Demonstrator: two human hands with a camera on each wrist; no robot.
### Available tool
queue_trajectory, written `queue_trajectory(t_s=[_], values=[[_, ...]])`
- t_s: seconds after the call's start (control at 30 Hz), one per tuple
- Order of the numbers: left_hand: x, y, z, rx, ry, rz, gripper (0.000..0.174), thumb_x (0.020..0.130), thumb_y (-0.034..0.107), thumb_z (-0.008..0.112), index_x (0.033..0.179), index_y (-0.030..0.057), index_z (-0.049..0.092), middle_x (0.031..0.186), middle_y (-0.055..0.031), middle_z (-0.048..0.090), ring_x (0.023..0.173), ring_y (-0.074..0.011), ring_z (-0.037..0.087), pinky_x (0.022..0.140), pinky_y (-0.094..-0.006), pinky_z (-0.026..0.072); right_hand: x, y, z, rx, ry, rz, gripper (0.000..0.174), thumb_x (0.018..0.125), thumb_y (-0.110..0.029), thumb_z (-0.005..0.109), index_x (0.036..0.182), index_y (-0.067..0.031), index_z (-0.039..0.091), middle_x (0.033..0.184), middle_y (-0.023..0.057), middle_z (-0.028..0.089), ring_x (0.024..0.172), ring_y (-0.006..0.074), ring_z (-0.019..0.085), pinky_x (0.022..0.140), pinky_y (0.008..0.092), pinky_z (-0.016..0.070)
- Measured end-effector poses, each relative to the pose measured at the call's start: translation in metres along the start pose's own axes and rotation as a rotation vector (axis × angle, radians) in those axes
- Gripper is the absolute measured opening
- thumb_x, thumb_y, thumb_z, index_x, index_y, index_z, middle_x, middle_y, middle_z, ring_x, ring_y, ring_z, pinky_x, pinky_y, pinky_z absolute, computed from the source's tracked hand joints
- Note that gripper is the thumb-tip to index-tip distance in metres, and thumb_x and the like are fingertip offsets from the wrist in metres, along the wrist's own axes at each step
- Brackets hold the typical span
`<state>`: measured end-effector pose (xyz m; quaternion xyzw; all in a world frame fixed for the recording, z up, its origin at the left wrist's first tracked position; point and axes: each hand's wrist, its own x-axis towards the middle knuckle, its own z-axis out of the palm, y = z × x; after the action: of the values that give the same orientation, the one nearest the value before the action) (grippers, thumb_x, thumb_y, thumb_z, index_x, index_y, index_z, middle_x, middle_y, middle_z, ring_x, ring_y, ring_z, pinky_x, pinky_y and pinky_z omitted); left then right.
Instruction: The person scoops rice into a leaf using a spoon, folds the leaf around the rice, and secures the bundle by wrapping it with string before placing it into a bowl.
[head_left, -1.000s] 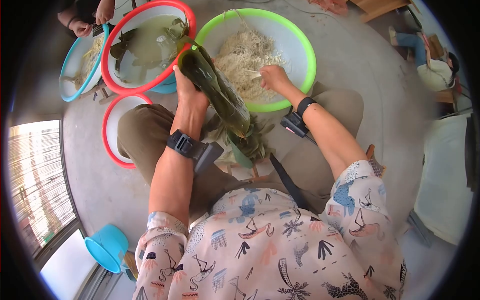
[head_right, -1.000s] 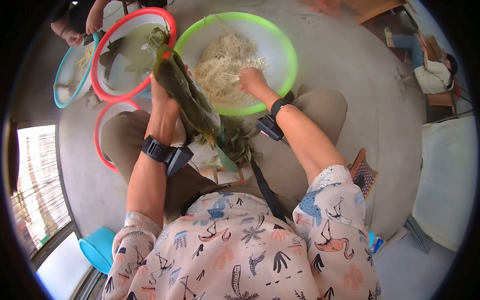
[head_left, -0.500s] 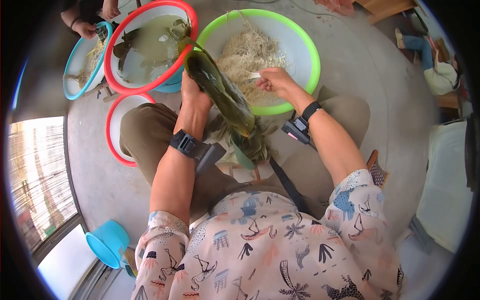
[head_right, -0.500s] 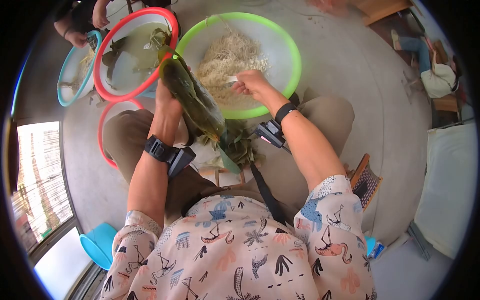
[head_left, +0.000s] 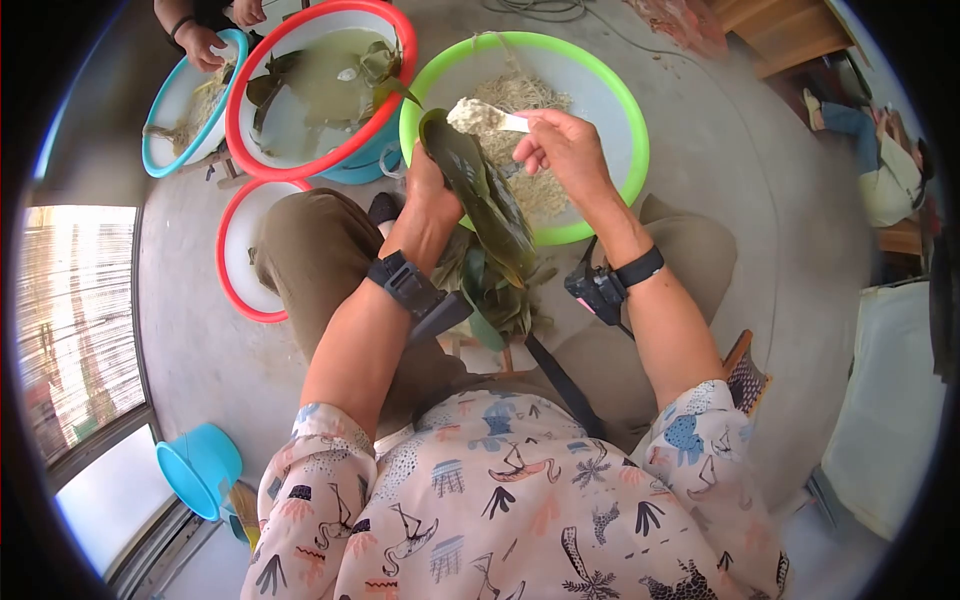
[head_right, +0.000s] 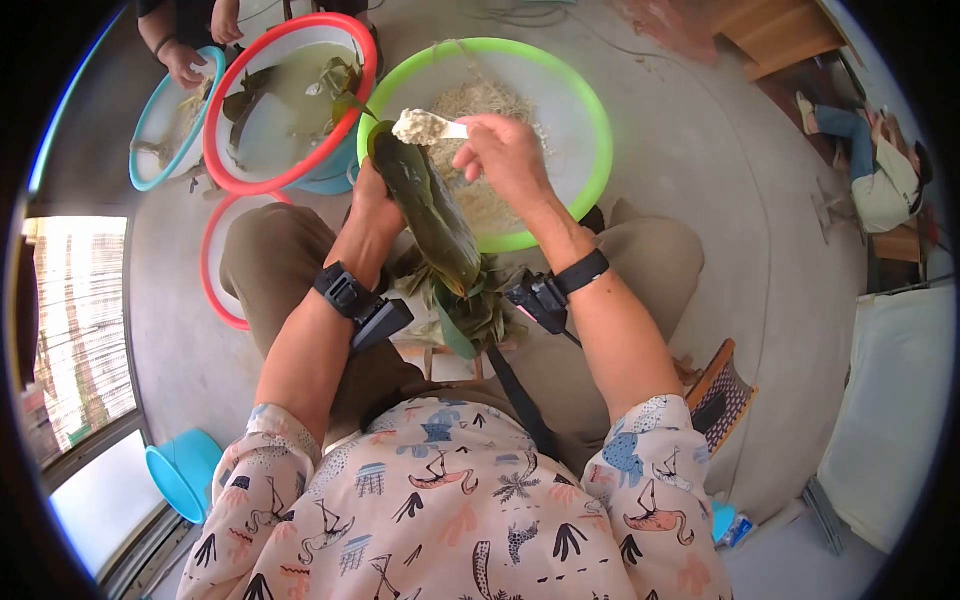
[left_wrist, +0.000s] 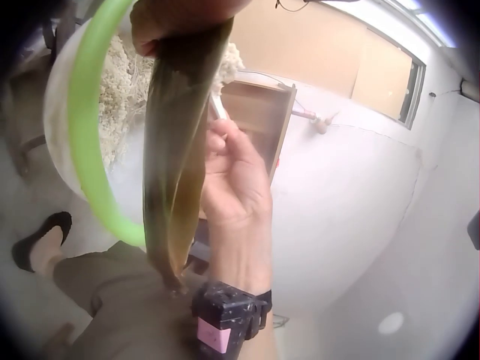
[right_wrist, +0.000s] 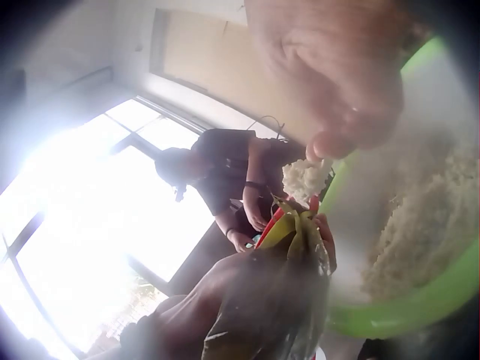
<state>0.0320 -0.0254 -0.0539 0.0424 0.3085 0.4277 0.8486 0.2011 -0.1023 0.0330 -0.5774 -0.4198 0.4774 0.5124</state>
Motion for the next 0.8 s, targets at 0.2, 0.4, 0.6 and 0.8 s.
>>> queue_trajectory(t_s=[0.2, 0.4, 0.6, 0.8], values=[[-0.006, -0.015, 0.014, -0.038, -0.070, -0.076, 0.029, 0.100, 0.025, 0.041, 0.106, 0.0041, 0.060, 0.098, -0.0109, 0.067, 0.087, -0.0255, 0.066, 0.081, -0.0425, 0.0552, -0.002, 0.007, 0.021, -0.750, 0.141, -0.726, 0.018, 0.086, -0.010, 0.055, 0.099, -0.0002, 0.062, 0.075, 0.0152, 0.064, 0.065, 0.0343, 0.062, 0.059, 0.0423, 0.0505], [-0.015, -0.013, 0.027, 0.005, -0.049, -0.073, 0.031, 0.100, 0.028, 0.038, 0.103, 0.0053, 0.059, 0.092, -0.0073, 0.065, 0.081, -0.0229, 0.063, 0.073, -0.0390, 0.0544, 0.000, 0.006, 0.014, -0.892, 0.132, -0.850, 0.020, 0.084, -0.004, 0.056, 0.104, -0.0035, 0.062, 0.078, 0.0162, 0.064, 0.072, 0.0347, 0.064, 0.059, 0.0414, 0.0506], [-0.021, 0.003, 0.016, -0.051, -0.158, -0.160, 0.038, 0.098, 0.033, 0.048, 0.112, 0.0000, 0.060, 0.101, -0.0143, 0.067, 0.092, -0.0274, 0.065, 0.083, -0.0414, 0.0553, 0.004, 0.016, -0.022, -0.579, 0.265, -0.277, 0.014, 0.090, -0.013, 0.056, 0.093, -0.0028, 0.064, 0.073, 0.0165, 0.065, 0.069, 0.0355, 0.065, 0.061, 0.0419, 0.0515], [-0.035, 0.027, 0.019, -0.029, -0.211, -0.148, 0.037, 0.094, 0.036, 0.056, 0.109, 0.0024, 0.061, 0.101, -0.0128, 0.067, 0.092, -0.0245, 0.065, 0.079, -0.0354, 0.0568, 0.009, 0.077, -0.040, -1.206, 0.147, -0.193, 0.013, 0.081, -0.004, 0.055, 0.075, 0.0011, 0.066, 0.071, 0.0235, 0.064, 0.070, 0.0407, 0.065, 0.065, 0.0464, 0.0527]])
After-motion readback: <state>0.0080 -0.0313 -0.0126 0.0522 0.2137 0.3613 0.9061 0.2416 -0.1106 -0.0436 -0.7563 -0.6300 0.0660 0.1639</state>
